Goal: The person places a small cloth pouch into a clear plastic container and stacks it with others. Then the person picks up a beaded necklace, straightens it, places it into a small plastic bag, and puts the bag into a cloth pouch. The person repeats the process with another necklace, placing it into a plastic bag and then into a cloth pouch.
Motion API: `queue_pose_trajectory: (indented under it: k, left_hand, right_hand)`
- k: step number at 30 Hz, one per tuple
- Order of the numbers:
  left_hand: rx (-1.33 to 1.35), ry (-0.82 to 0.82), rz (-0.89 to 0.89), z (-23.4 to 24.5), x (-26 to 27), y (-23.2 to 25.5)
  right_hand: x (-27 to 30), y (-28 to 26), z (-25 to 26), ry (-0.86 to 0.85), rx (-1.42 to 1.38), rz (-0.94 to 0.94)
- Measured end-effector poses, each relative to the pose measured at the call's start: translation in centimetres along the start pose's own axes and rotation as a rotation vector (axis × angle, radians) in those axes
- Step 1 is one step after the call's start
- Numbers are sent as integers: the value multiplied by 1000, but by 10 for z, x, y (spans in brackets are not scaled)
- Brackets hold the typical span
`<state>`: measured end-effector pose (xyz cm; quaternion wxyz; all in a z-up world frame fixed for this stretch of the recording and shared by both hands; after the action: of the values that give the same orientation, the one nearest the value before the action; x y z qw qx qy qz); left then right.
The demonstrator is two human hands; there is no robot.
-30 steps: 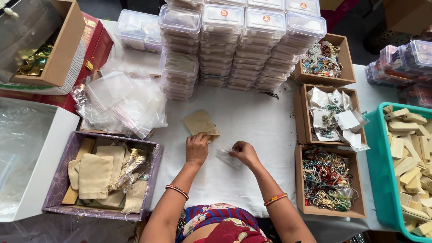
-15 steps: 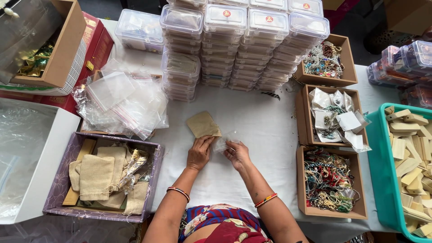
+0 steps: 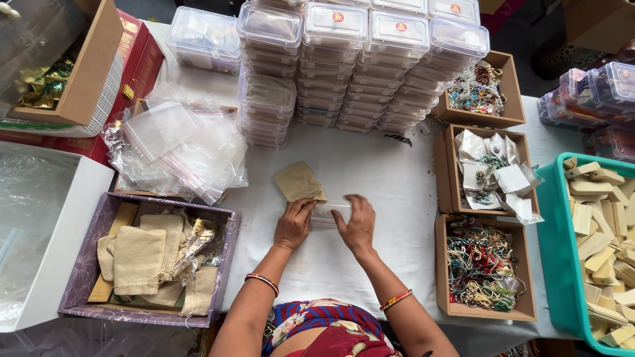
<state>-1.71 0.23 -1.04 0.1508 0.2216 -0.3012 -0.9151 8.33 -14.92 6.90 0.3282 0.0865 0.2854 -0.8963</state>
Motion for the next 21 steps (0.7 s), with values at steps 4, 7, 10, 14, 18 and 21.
queue_pose_trajectory:
  k: [4,7,10,14,18,21]
  left_hand:
    - [-6,5,-16,0,0,1]
    - [4,15,2,-1,-1,-2]
    - [24,11,-12,0,0,-1]
    - [37,-16,23,3,-4,-1]
    - [104,-51,68,6,-7,-1]
    - [89,-96,115,2,-7,-5]
  right_hand:
    - [2,16,-43,-47,65,364]
    - [-11,6,-44,-349,1,-23]
    - [-24,-1,-33,-668,-6,-360]
    - [-18,45,-62,-781,-503,-376]
    - [-16,47,-75,-676,-869,-396]
    - [-13,30,-83,-474,-697,-352]
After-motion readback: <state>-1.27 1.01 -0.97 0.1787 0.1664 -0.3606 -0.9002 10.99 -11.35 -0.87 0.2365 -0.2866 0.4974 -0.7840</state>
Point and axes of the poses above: each hand's wrist, its own x-axis away from the middle knuckle, its own z-axis out of the back of the hand, y = z × x, the point moved 2 cm from there along -x, towards the middle knuckle, and after that the axes turned 1 degree about y, right-handed, at the moved point
